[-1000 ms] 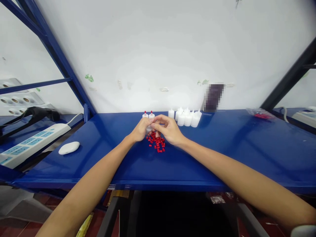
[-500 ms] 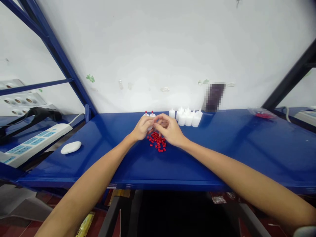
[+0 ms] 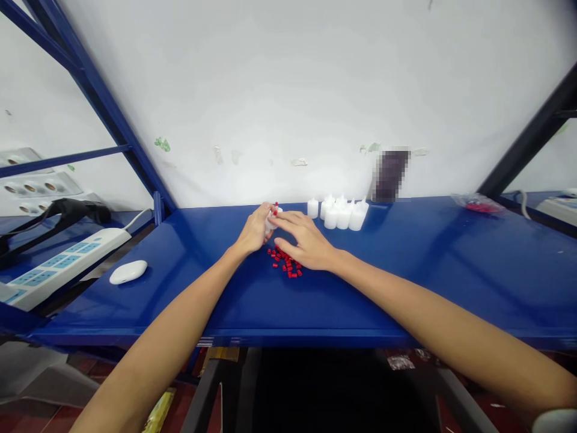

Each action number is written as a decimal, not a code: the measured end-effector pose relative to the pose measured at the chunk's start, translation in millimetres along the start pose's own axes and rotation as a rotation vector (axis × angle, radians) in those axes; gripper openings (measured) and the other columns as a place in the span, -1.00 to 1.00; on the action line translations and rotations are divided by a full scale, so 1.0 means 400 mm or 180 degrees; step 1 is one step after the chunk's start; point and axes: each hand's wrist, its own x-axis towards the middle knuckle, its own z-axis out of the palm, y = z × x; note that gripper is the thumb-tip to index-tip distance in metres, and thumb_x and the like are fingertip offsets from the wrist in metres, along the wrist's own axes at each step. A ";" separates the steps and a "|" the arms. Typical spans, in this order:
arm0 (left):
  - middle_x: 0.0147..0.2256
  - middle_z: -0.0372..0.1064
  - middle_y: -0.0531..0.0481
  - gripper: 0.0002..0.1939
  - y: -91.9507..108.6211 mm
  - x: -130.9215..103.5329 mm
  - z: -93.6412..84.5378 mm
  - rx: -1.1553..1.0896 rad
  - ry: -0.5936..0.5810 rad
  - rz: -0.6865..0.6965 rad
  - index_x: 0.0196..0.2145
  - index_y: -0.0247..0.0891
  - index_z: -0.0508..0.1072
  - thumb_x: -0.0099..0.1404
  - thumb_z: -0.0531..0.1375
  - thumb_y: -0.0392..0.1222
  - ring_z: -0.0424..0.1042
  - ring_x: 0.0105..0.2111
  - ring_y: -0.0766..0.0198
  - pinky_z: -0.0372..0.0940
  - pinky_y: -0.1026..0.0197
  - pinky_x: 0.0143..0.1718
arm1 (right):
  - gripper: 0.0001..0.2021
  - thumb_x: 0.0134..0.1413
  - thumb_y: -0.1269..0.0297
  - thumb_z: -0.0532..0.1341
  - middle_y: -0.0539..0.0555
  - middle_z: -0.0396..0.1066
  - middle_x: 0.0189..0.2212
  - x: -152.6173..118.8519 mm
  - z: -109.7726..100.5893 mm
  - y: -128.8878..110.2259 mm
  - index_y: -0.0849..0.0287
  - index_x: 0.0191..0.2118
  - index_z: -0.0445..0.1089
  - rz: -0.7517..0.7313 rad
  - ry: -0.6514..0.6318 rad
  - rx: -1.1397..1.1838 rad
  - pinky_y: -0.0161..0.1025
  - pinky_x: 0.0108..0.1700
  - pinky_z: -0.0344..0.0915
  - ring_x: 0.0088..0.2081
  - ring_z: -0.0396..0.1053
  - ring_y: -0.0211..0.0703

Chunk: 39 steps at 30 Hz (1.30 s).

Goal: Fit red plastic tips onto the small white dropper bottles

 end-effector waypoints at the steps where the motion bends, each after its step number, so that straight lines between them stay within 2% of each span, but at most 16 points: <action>1: -0.67 0.14 0.15 -0.45 -0.006 0.002 -0.006 0.0157 0.0145 -0.0016 -0.16 -0.20 0.26 0.43 -0.34 0.20 0.19 -0.68 0.33 0.14 0.27 -0.55 | -0.53 0.27 0.20 0.09 0.17 0.27 0.23 0.000 0.001 0.010 0.11 0.26 0.24 0.0125 0.0082 -0.0048 0.12 0.23 0.10 0.24 0.15 0.06; 3: -0.67 0.19 0.12 -0.50 -0.016 0.005 -0.018 0.0441 0.0409 -0.0047 -0.22 -0.21 0.30 0.44 -0.24 0.18 0.25 -0.63 0.31 0.17 0.25 -0.46 | -0.54 0.28 0.17 0.08 0.21 0.31 0.19 -0.003 0.003 0.037 0.17 0.24 0.28 0.0412 0.0048 -0.0185 0.11 0.22 0.13 0.21 0.20 0.08; 5: -0.64 0.24 0.09 -0.52 -0.022 0.007 -0.028 0.0833 0.0493 -0.0021 -0.29 -0.22 0.33 0.45 -0.21 0.14 0.29 -0.58 0.28 0.16 0.23 -0.39 | -0.51 0.29 0.08 0.06 0.25 0.31 0.18 -0.010 0.007 0.067 0.22 0.22 0.31 0.0653 -0.0300 -0.0280 0.15 0.20 0.12 0.22 0.18 0.16; 8: -0.60 0.28 0.04 -0.52 -0.020 0.006 -0.033 0.1171 0.0453 0.0018 -0.37 -0.22 0.34 0.45 -0.20 0.09 0.32 -0.52 0.24 0.13 0.22 -0.37 | -0.47 0.31 0.00 0.03 0.26 0.17 0.29 -0.018 0.013 0.100 0.16 0.27 0.25 0.0747 -0.0896 -0.0093 0.22 0.21 0.08 0.29 0.08 0.23; 9: -0.59 0.29 0.04 -0.52 -0.018 0.006 -0.032 0.1244 0.0395 0.0053 -0.38 -0.22 0.34 0.45 -0.19 0.08 0.33 -0.51 0.23 0.12 0.22 -0.37 | -0.48 0.31 0.02 0.02 0.25 0.11 0.32 -0.019 0.014 0.105 0.14 0.28 0.23 0.0715 -0.0945 0.0011 0.20 0.22 0.06 0.31 0.06 0.21; 11: -0.57 0.31 0.03 -0.55 -0.011 0.005 -0.028 0.1365 0.0259 0.0128 -0.39 -0.22 0.36 0.44 -0.17 0.04 0.32 -0.49 0.21 0.11 0.22 -0.37 | -0.54 0.31 0.13 0.03 0.23 0.11 0.32 -0.016 0.010 0.105 0.13 0.25 0.26 0.0671 -0.0737 0.0144 0.11 0.22 0.07 0.29 0.10 0.12; 13: -0.55 0.32 0.03 -0.58 -0.008 0.005 -0.022 0.1453 0.0130 0.0187 -0.39 -0.23 0.37 0.43 -0.14 0.00 0.32 -0.48 0.21 0.10 0.23 -0.36 | -0.60 0.26 0.24 0.07 0.22 0.34 0.15 -0.010 0.000 0.096 0.16 0.16 0.35 0.0772 -0.0400 0.0132 0.01 0.14 0.15 0.13 0.31 0.03; 15: -0.54 0.32 0.03 -0.60 -0.006 0.004 -0.018 0.1497 0.0015 0.0253 -0.39 -0.23 0.38 0.42 -0.13 -0.02 0.31 -0.48 0.22 0.09 0.24 -0.37 | -0.69 0.17 0.32 0.12 0.12 0.51 -0.20 -0.005 -0.016 0.085 0.19 0.00 0.45 0.0951 -0.0299 0.0053 -0.10 -0.02 0.22 -0.19 0.43 -0.10; 17: -0.55 0.31 0.04 -0.60 -0.006 0.003 -0.015 0.1525 -0.0134 0.0355 -0.40 -0.22 0.38 0.42 -0.12 -0.03 0.30 -0.49 0.23 0.07 0.24 -0.38 | -0.77 0.11 0.35 0.14 -0.02 0.43 -0.51 -0.003 -0.033 0.079 0.21 -0.16 0.50 0.1002 -0.0521 0.0068 -0.22 -0.21 0.20 -0.45 0.33 -0.24; 20: -0.55 0.30 0.05 -0.60 -0.004 -0.001 -0.013 0.1581 -0.0265 0.0496 -0.40 -0.22 0.38 0.44 -0.12 -0.02 0.29 -0.50 0.25 0.06 0.24 -0.38 | -0.80 0.09 0.37 0.15 -0.10 0.25 -0.66 -0.005 -0.051 0.082 0.24 -0.24 0.52 0.0780 -0.1023 0.0263 -0.30 -0.40 0.07 -0.58 0.18 -0.32; 22: -0.55 0.30 0.05 -0.59 0.000 -0.003 -0.013 0.1608 -0.0277 0.0533 -0.39 -0.22 0.38 0.44 -0.12 -0.01 0.29 -0.50 0.25 0.05 0.24 -0.38 | -0.79 0.08 0.39 0.16 -0.11 0.22 -0.68 -0.007 -0.056 0.088 0.25 -0.22 0.53 0.0600 -0.1208 0.0298 -0.32 -0.43 0.05 -0.60 0.14 -0.34; 27: -0.54 0.32 0.04 -0.55 0.004 -0.005 -0.011 0.1636 -0.0291 0.0523 -0.39 -0.22 0.40 0.45 -0.14 0.02 0.30 -0.49 0.24 0.06 0.23 -0.37 | -0.80 0.07 0.44 0.19 -0.08 0.28 -0.62 -0.010 -0.053 0.091 0.25 -0.21 0.54 0.0262 -0.1309 0.0237 -0.32 -0.40 0.07 -0.57 0.18 -0.34; 31: -0.50 0.36 0.02 -0.54 0.003 -0.004 -0.010 0.1666 -0.0293 0.0537 -0.38 -0.23 0.41 0.45 -0.14 0.03 0.33 -0.47 0.23 0.07 0.23 -0.36 | -0.81 0.15 0.39 0.18 -0.07 0.29 -0.59 -0.011 -0.052 0.086 0.24 -0.17 0.51 0.0176 -0.1395 0.0224 -0.31 -0.39 0.05 -0.55 0.18 -0.32; 35: -0.56 0.30 0.04 -0.53 0.003 -0.006 -0.008 0.1565 -0.0294 0.0573 -0.39 -0.24 0.41 0.45 -0.14 0.04 0.30 -0.51 0.25 0.08 0.23 -0.38 | -0.83 0.20 0.33 0.18 -0.05 0.32 -0.57 -0.013 -0.047 0.092 0.22 -0.16 0.48 0.0209 -0.1454 0.0141 -0.30 -0.40 0.03 -0.54 0.18 -0.30; 37: -0.61 0.26 0.07 -0.52 0.002 -0.008 -0.006 0.1297 -0.0273 0.0594 -0.35 -0.25 0.41 0.46 -0.18 0.04 0.28 -0.53 0.26 0.11 0.23 -0.39 | -0.86 0.19 0.34 0.19 -0.03 0.35 -0.52 -0.014 -0.040 0.098 0.20 -0.20 0.48 0.0239 -0.1365 0.0098 -0.30 -0.38 0.06 -0.50 0.22 -0.28; 39: -0.63 0.23 0.09 -0.50 0.001 -0.010 -0.004 0.0894 -0.0228 0.0616 -0.29 -0.25 0.40 0.46 -0.22 0.05 0.28 -0.55 0.27 0.16 0.24 -0.39 | -0.90 0.13 0.37 0.21 0.01 0.39 -0.45 -0.014 -0.031 0.101 0.20 -0.25 0.48 0.0273 -0.1043 0.0118 -0.30 -0.33 0.11 -0.43 0.27 -0.26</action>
